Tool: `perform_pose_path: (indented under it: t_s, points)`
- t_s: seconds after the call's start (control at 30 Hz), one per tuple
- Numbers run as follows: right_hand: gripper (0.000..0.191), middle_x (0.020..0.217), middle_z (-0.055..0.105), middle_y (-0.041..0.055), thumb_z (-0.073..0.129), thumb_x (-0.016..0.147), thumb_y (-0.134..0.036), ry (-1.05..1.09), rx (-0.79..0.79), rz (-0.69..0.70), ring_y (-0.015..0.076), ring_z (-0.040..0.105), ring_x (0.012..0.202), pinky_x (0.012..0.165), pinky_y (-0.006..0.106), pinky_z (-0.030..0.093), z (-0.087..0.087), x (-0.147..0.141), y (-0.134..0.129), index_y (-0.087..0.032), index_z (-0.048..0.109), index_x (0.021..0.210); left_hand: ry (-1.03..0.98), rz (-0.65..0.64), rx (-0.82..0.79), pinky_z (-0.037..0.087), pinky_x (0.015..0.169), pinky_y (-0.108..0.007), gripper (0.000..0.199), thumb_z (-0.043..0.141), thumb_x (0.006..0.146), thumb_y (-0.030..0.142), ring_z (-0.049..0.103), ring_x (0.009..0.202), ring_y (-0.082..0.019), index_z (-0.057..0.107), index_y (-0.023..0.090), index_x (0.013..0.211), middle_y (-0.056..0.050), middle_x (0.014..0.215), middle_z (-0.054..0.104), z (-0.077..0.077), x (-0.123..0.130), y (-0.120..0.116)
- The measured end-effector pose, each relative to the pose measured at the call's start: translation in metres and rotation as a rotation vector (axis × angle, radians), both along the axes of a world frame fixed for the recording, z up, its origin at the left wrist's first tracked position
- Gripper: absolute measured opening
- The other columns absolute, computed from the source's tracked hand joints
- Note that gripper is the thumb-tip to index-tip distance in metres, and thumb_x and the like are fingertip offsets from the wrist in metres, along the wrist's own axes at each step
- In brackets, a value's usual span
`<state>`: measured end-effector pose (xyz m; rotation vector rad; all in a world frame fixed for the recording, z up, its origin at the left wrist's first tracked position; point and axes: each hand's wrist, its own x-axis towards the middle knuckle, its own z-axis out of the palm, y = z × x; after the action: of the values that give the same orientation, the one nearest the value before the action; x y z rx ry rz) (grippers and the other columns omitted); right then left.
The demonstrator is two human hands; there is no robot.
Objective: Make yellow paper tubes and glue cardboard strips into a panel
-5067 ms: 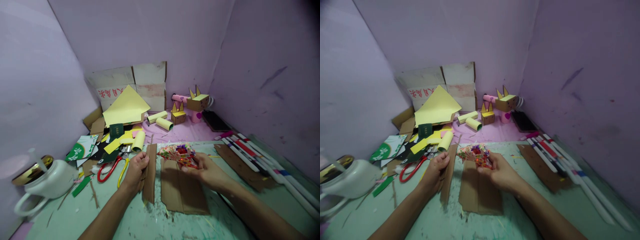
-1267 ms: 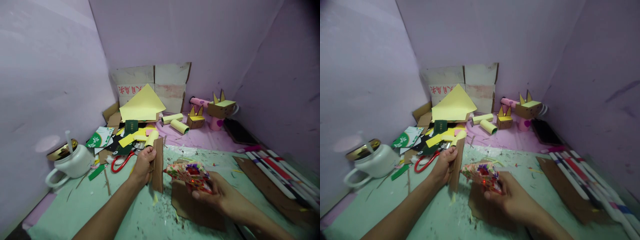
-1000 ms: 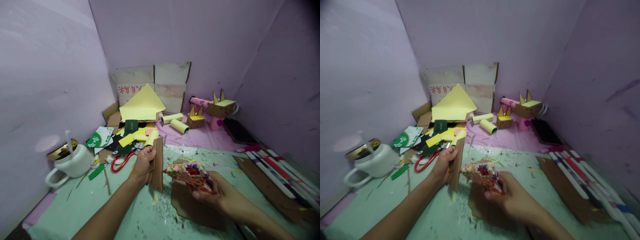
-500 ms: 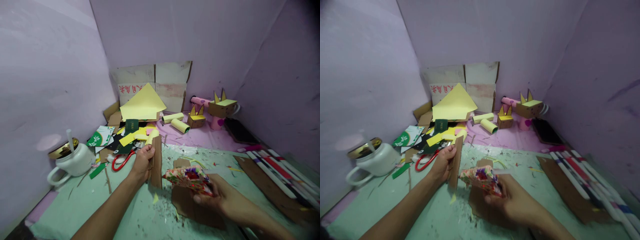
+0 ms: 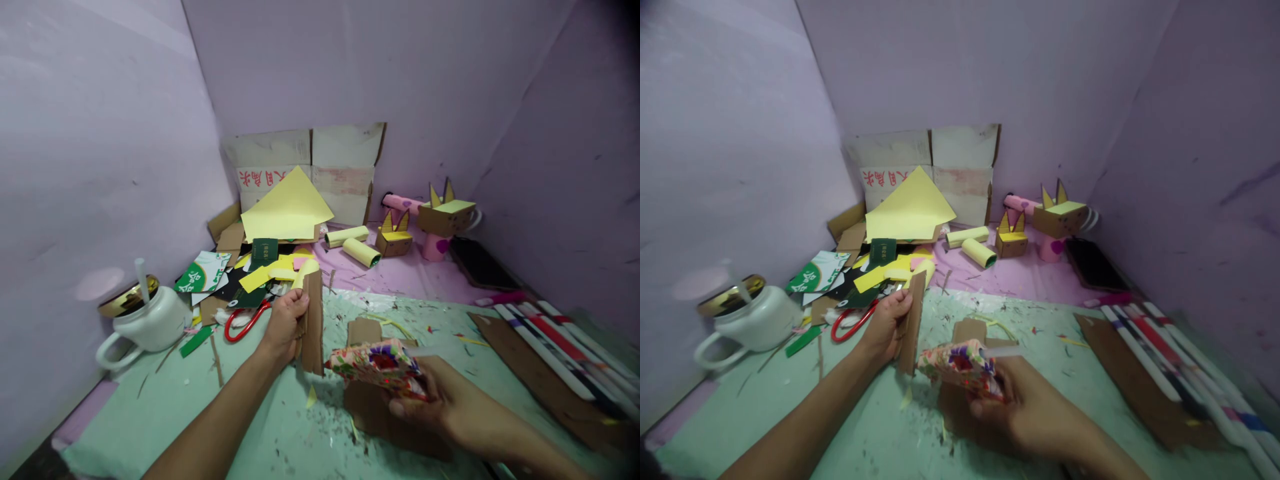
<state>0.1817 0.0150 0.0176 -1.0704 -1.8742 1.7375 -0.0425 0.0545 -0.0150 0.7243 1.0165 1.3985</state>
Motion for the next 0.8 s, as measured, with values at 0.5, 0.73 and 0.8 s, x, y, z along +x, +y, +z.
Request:
perform_pose_path:
  t_s: [0.5,0.73,0.8]
  points:
    - [0.022,0.072,0.061,0.0025,0.059,0.063,-0.02,0.056,-0.061,0.044,0.021,0.055,0.07,0.069,0.033,0.046,0.0021,0.0003,0.0002,-0.018,0.068,0.083,0.001,0.008,0.014,0.044,0.053,-0.02,0.03,0.075,0.059,0.034,0.056,0.054,-0.011,0.059,0.015,0.076,0.001,0.06,0.061,0.004,0.0006,0.0001]
    - [0.021,0.074,0.061,0.0022,0.059,0.064,-0.021,0.037,-0.021,0.03,0.02,0.055,0.072,0.072,0.033,0.045,0.0045,0.0005,0.0012,-0.016,0.065,0.084,0.003,-0.005,0.003,0.044,0.054,-0.021,0.031,0.075,0.059,0.035,0.056,0.056,-0.012,0.058,0.016,0.077,0.002,0.06,0.059,0.0021,0.0001,-0.0003]
    - [0.021,0.074,0.061,0.0024,0.059,0.063,-0.02,0.021,0.019,-0.005,0.0202,0.055,0.073,0.071,0.032,0.045,0.0055,-0.0004,0.0018,-0.016,0.065,0.083,0.008,-0.007,-0.001,0.044,0.054,-0.021,0.031,0.076,0.059,0.035,0.056,0.057,-0.012,0.058,0.016,0.076,0.003,0.059,0.057,0.0016,-0.0001,-0.0005]
